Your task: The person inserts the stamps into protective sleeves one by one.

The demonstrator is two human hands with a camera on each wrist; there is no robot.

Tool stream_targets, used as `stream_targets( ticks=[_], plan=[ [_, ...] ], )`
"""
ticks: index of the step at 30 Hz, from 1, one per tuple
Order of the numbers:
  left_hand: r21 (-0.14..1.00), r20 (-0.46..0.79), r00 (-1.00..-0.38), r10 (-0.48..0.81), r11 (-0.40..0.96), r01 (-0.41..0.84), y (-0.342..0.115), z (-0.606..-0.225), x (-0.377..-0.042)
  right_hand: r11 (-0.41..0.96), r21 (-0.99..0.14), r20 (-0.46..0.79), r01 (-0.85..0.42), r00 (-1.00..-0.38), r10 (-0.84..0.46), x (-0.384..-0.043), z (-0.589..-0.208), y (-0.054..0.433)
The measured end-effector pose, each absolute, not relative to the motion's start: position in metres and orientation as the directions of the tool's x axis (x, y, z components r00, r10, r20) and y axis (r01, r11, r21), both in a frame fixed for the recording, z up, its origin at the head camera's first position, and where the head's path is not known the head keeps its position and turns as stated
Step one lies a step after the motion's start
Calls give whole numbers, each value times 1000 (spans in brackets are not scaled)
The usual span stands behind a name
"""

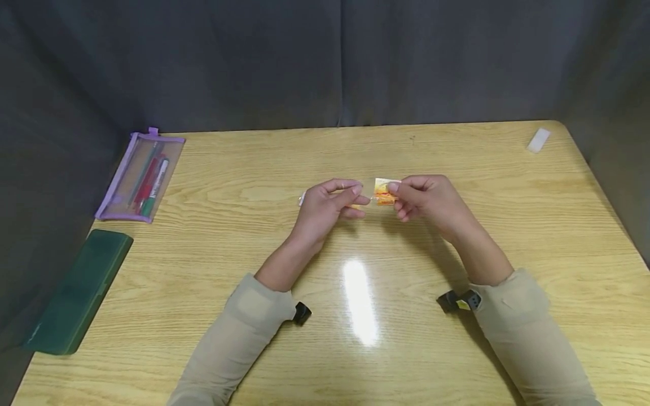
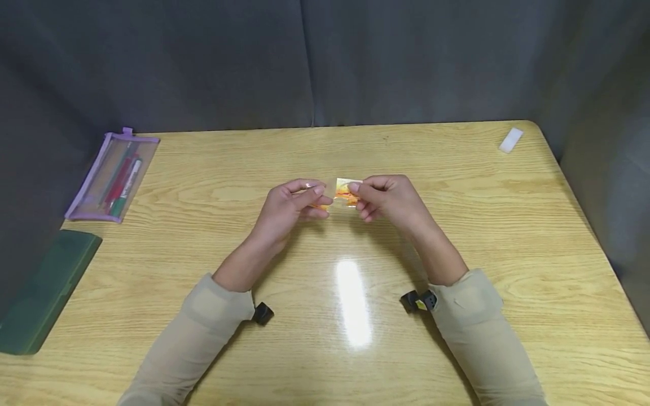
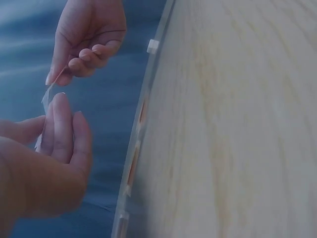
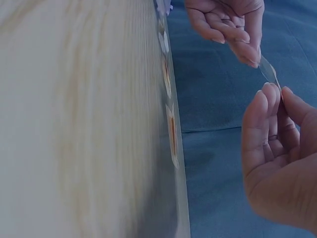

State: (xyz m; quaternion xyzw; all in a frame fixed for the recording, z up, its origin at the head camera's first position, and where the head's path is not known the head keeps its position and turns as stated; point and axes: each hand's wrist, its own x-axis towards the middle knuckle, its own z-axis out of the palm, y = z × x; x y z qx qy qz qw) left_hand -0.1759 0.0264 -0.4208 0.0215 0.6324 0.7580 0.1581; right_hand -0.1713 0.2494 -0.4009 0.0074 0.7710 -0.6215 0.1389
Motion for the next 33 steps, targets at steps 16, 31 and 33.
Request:
stream_targets(
  ticks=[16,31,33],
  plan=[
    [978,-141,-953,268,-109,-175,28,-418,-172,242,-953,-232,182,-952,-197,-171,-401,250],
    [987,-138,-960,245,-40,-153,27,-416,-172,276,-947,-228,165,-950,-215,-171,-400,251],
    [987,-139,-959,247,-41,-153,27,-416,-172,291,-944,-229,156,-945,-236,-172,-400,253]
  ],
)
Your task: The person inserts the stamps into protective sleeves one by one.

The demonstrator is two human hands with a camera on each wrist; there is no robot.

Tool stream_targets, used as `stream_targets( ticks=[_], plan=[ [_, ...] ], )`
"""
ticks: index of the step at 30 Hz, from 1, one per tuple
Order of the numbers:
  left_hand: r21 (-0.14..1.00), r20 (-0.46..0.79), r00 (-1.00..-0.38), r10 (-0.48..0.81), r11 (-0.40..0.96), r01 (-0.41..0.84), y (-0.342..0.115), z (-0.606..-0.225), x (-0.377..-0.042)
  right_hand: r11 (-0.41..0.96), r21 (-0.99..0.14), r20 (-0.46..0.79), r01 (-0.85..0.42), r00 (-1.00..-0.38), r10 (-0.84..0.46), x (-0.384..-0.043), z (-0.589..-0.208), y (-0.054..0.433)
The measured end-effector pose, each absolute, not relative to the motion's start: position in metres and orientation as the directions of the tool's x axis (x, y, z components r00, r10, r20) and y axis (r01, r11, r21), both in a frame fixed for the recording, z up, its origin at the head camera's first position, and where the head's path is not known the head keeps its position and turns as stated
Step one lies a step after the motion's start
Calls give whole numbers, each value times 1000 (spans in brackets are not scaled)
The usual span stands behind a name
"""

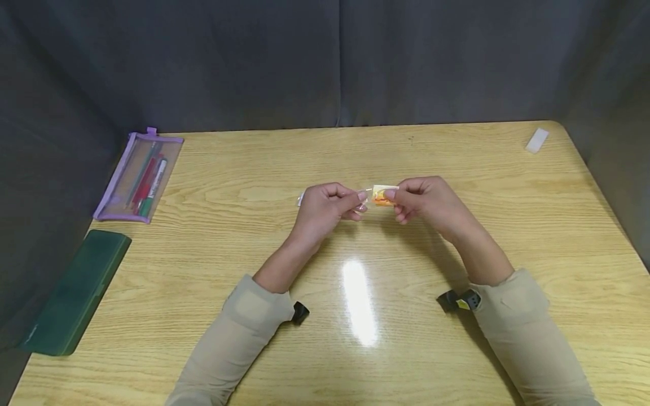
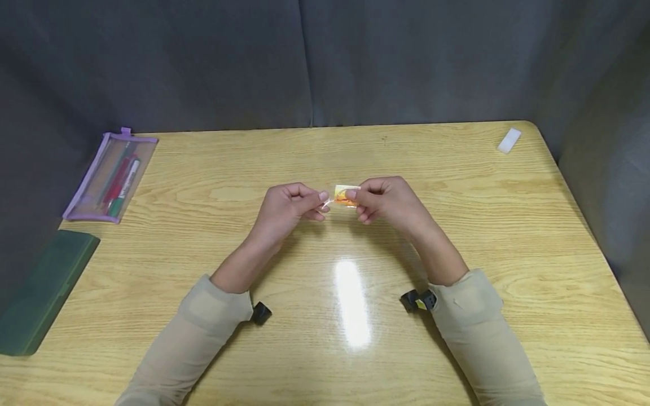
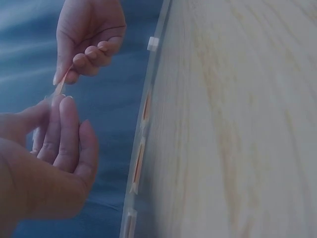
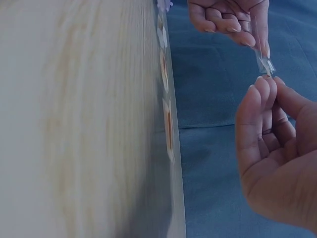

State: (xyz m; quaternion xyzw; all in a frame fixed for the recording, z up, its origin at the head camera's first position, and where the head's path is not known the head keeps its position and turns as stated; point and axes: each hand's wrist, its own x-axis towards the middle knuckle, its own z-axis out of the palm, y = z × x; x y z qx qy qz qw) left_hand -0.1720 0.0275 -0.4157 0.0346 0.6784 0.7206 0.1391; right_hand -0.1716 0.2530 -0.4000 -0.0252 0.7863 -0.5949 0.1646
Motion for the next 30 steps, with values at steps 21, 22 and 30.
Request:
stream_targets(
  ticks=[21,22,30],
  plan=[
    [987,-162,-965,205,30,-160,26,-416,-173,340,-932,-224,126,-937,-268,-171,-398,255],
    [987,-162,-966,202,31,-159,25,-416,-173,340,-932,-223,125,-938,-267,-171,-399,255],
    [988,-157,-965,209,38,-152,25,-415,-173,382,-917,-233,119,-935,-268,-171,-397,255]
  ],
)
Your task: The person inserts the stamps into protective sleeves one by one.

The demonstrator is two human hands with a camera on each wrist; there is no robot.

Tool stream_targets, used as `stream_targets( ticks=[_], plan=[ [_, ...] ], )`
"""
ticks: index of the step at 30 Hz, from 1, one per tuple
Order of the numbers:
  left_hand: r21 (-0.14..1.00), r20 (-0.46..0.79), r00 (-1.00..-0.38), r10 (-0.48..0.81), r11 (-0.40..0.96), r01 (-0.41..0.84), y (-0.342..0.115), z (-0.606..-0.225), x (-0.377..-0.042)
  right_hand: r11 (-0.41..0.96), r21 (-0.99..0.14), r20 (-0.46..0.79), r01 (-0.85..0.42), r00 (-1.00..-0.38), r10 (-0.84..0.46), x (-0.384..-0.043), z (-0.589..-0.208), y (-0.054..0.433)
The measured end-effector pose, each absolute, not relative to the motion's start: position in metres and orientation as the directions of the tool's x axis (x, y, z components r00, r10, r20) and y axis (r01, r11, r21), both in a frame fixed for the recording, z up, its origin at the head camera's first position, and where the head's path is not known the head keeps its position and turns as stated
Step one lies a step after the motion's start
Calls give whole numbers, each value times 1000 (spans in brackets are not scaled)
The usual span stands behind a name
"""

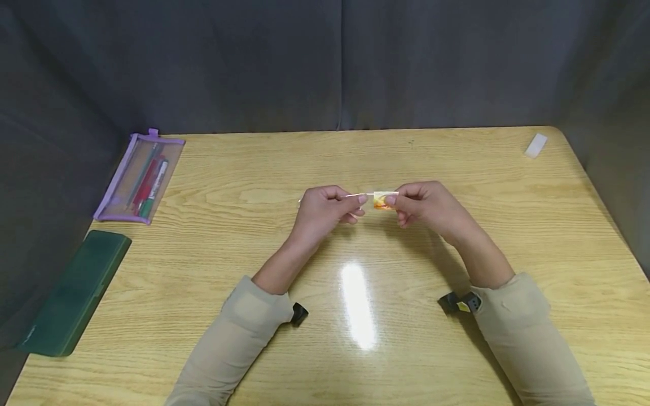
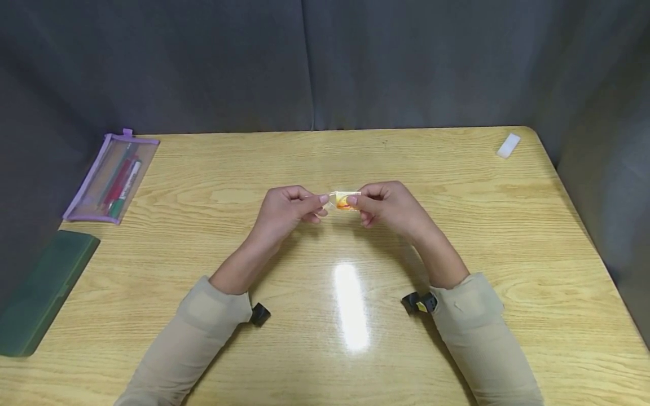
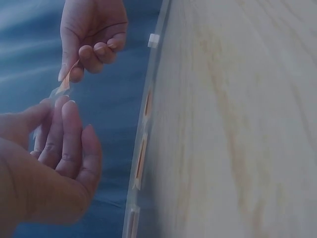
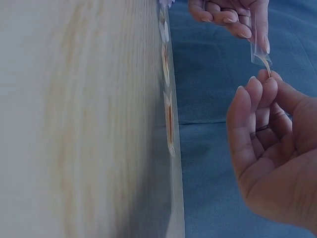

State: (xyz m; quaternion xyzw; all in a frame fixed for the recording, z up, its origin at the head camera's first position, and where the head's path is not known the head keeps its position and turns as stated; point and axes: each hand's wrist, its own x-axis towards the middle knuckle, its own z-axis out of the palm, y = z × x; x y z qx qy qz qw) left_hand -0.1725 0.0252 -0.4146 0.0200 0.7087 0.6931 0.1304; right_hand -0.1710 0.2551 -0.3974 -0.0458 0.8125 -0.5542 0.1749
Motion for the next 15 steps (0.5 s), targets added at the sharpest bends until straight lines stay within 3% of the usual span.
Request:
stream_targets(
  ticks=[15],
  plan=[
    [986,-158,-947,279,94,-137,28,-414,-170,449,-888,-259,103,-918,-300,-170,-400,253]
  ],
)
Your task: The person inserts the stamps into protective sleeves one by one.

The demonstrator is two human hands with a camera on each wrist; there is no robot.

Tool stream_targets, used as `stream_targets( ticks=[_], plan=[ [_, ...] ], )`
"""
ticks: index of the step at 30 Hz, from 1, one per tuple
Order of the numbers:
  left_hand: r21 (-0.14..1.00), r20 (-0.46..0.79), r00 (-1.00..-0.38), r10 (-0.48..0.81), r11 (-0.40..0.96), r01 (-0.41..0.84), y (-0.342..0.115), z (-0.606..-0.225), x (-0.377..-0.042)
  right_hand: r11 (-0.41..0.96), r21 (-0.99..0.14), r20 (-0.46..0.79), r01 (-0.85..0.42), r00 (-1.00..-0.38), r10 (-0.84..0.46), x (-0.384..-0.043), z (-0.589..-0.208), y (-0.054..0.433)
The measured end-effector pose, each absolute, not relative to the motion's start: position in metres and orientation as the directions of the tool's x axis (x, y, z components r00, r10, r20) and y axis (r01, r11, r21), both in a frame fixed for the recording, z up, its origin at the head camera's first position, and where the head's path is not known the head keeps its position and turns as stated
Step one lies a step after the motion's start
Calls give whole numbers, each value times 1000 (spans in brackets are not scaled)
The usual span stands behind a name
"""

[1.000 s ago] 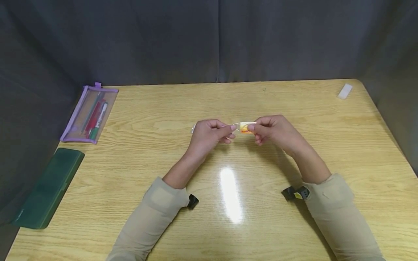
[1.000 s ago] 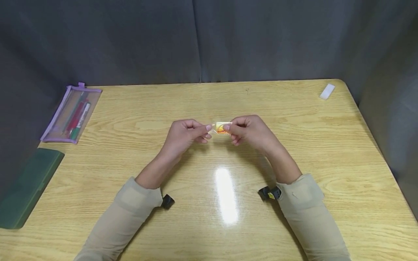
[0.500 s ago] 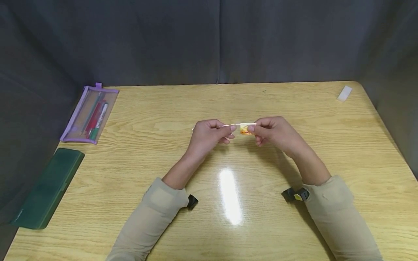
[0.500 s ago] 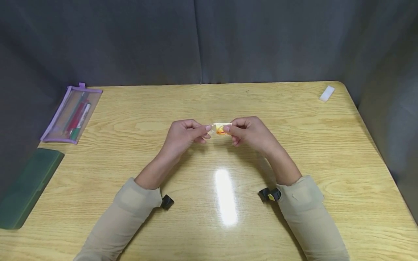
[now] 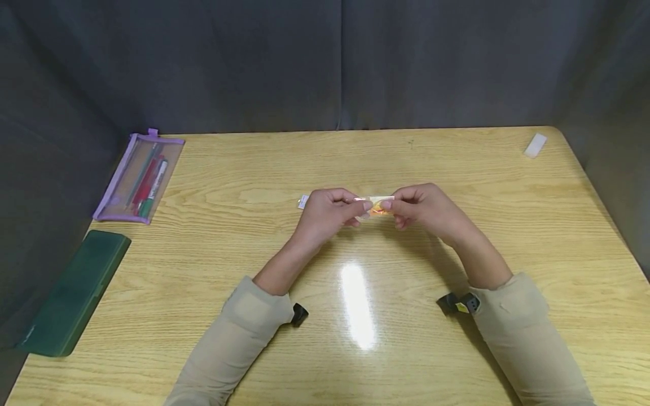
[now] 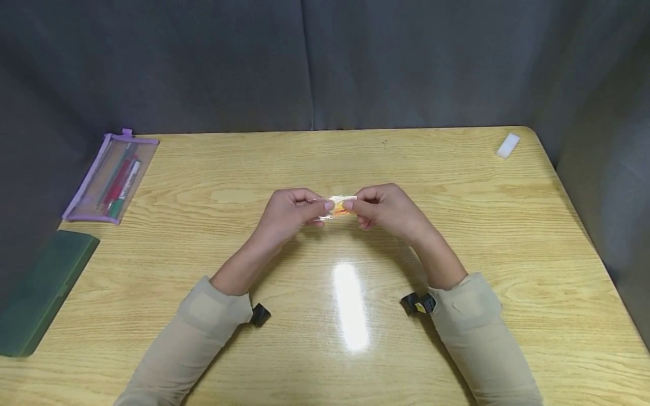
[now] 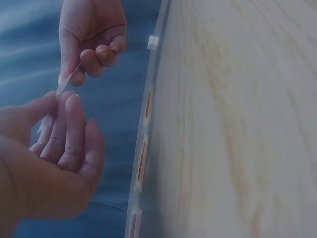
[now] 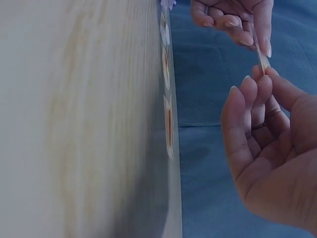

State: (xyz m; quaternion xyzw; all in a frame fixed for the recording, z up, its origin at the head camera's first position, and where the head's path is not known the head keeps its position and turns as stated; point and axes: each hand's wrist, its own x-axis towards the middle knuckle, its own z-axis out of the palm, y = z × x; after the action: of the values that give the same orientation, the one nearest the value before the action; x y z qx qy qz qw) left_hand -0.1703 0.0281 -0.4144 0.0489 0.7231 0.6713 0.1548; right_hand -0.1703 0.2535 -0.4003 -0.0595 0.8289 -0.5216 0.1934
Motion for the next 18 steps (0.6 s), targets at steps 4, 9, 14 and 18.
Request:
stream_targets(
  ticks=[4,9,14,18],
  plan=[
    [985,-170,-949,264,73,-157,28,-412,-170,431,-896,-241,104,-930,-277,-170,-397,255],
    [983,-179,-952,248,79,-165,27,-411,-170,398,-910,-231,117,-939,-253,-169,-394,256],
    [984,-177,-948,265,53,-169,27,-410,-170,395,-911,-228,117,-942,-248,-168,-392,254],
    [984,-176,-946,273,42,-171,28,-410,-170,405,-907,-228,114,-942,-247,-167,-392,251]
  ],
)
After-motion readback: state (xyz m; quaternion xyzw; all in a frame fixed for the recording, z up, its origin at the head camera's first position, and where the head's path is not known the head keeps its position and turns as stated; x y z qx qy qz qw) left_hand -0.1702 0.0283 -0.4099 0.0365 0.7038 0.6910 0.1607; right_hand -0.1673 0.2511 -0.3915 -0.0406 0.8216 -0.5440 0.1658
